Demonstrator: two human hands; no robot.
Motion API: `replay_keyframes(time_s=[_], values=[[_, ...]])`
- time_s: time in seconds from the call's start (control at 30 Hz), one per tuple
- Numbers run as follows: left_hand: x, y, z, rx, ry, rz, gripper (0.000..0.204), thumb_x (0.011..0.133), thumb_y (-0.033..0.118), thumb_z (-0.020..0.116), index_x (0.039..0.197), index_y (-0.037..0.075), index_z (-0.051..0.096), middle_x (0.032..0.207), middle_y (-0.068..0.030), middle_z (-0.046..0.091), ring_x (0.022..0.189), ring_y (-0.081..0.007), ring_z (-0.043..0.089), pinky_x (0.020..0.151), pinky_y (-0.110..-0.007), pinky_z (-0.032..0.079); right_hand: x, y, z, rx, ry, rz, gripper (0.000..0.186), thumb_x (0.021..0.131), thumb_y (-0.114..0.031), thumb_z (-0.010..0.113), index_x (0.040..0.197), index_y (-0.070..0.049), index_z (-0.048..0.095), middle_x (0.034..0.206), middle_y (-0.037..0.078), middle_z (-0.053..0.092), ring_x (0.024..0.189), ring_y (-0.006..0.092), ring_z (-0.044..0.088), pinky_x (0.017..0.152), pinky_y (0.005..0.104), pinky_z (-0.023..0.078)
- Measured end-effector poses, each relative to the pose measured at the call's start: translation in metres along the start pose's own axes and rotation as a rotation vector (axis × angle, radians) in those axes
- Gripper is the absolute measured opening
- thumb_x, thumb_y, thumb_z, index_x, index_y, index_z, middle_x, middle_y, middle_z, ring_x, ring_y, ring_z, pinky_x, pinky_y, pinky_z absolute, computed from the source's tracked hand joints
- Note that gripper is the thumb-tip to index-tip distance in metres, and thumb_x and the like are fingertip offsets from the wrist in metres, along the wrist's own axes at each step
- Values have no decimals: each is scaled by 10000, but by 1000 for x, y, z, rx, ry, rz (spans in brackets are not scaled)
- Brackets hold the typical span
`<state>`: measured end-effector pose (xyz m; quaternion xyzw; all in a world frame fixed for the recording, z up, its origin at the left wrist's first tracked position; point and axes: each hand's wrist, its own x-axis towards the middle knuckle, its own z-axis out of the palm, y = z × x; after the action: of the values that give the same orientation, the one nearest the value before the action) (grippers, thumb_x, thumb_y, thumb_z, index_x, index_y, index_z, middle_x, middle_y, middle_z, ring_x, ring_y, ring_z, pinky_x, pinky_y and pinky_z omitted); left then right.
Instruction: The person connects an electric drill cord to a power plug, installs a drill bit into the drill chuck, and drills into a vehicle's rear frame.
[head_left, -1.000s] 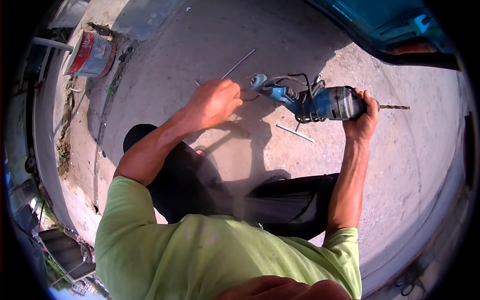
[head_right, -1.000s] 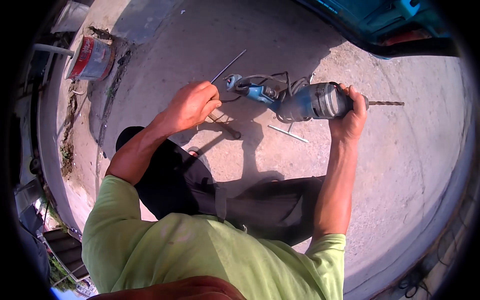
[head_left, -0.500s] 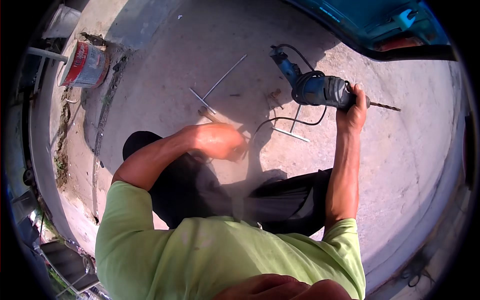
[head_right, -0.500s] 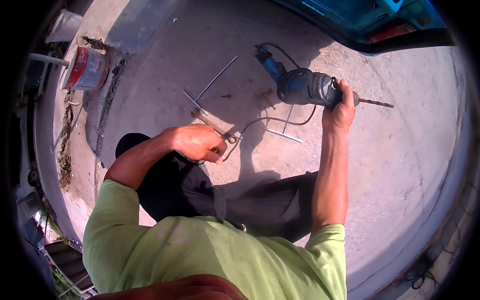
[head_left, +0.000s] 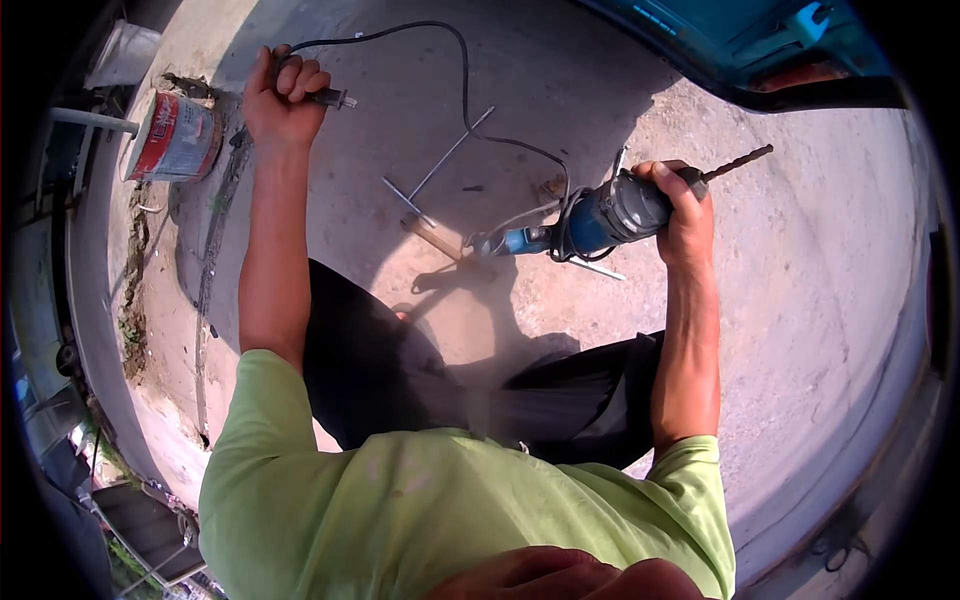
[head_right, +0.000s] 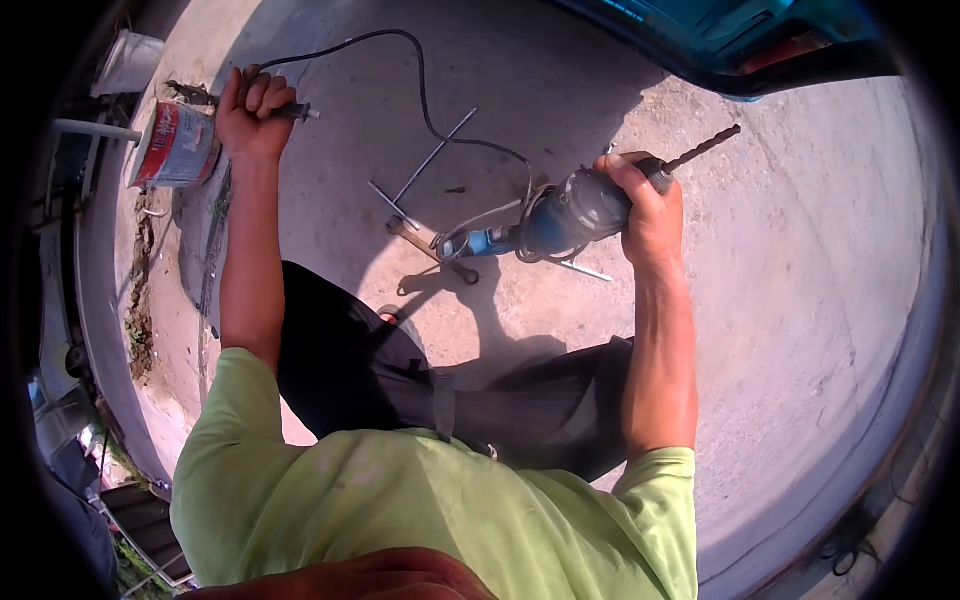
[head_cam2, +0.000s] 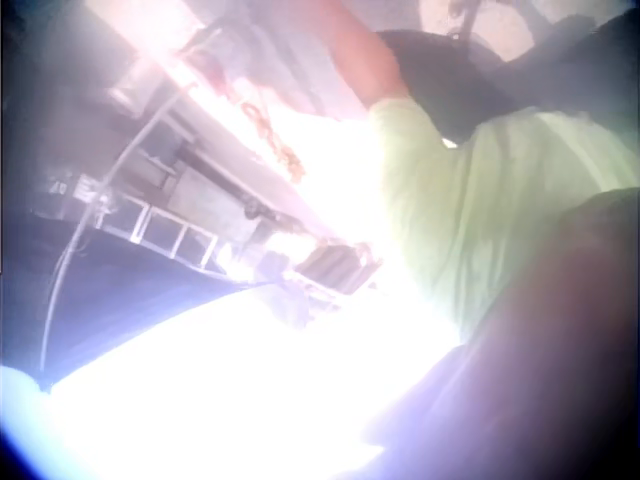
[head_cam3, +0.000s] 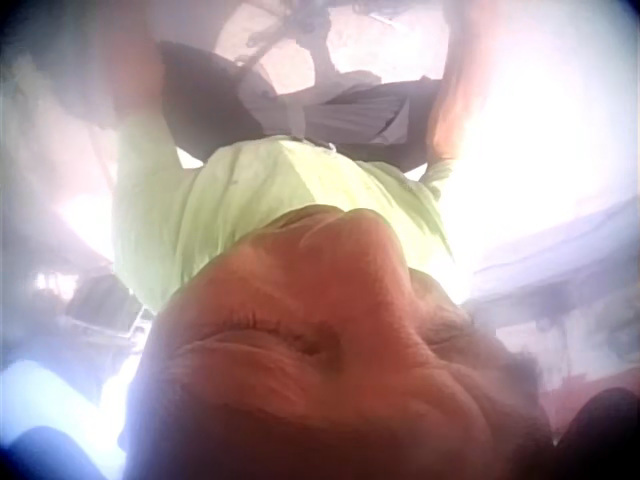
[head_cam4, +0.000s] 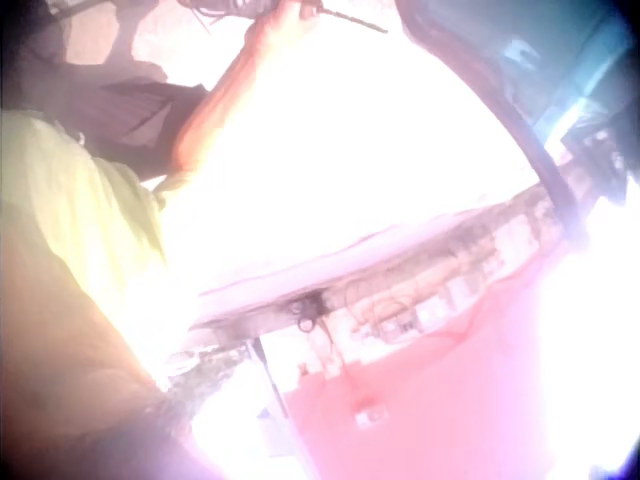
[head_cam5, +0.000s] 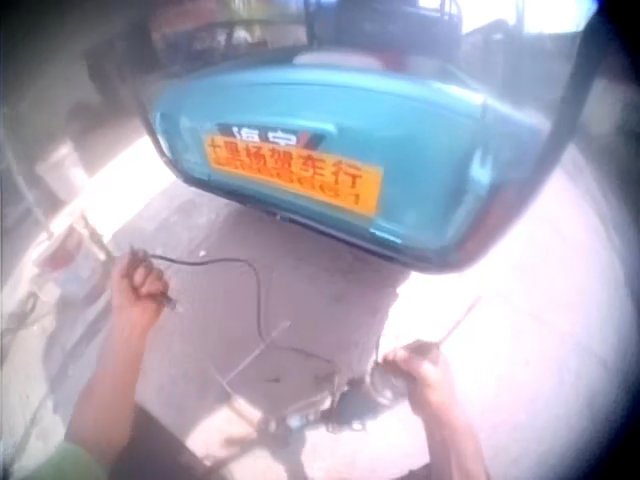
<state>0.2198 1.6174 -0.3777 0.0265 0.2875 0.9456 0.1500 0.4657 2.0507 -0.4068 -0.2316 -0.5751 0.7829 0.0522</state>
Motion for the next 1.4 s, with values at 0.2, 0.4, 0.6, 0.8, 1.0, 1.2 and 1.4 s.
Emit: replay_keyframes(time_s=[0.2,0.4,0.6,0.8,1.0,1.2,1.4], values=[[-26,102,-19,-157,-277,221,341,986,349,578,769,86,556,523,34,336,488,-133,321,545,-284,355,17,11,-11,-449,342,-225,269,874,-253,819,974,-13,751,900,51,732,833,137,655,783,288,521],[-12,91,-163,1341,798,74,260,931,258,755,1015,14,726,895,-58,709,678,-143,608,690,-327,491,41,18,-66,370,391,-291,135,941,-142,717,980,-12,709,980,93,739,965,189,686,920,346,528],[-22,-47,-9,1450,-30,-111,370,980,231,725,1294,41,674,1197,-68,722,1150,-160,654,1045,-329,481,16,-1,-33,493,12,-199,196,979,-238,665,983,-47,708,1005,69,713,1075,219,649,1047,433,481],[-56,-136,30,980,-481,-501,683,924,115,669,1564,108,432,1531,-124,523,1436,-285,482,1184,-437,385,-3,3,0,589,-346,-80,326,934,-338,658,960,-14,636,1051,135,654,1167,345,592,1124,517,416],[-103,-167,47,1095,-804,-485,421,926,152,671,1336,63,642,1343,-107,655,1301,-219,587,1115,-375,432,-14,9,20,564,-454,27,287,891,-290,691,943,-9,659,1014,144,678,1139,360,625,1062,500,472],[-87,-118,69,1328,-673,-486,147,936,151,707,994,18,683,871,-30,676,834,-120,629,736,-307,486,-15,2,15,378,-237,-28,222,914,-203,670,981,9,676,1048,150,701,1108,327,647,1037,461,484],[-102,-78,88,1633,-798,-272,157,937,168,722,977,18,702,830,-84,679,735,-205,641,682,-352,490,23,18,-15,387,218,-169,162,954,-137,703,1056,-10,706,1035,101,736,964,192,682,922,358,534]])
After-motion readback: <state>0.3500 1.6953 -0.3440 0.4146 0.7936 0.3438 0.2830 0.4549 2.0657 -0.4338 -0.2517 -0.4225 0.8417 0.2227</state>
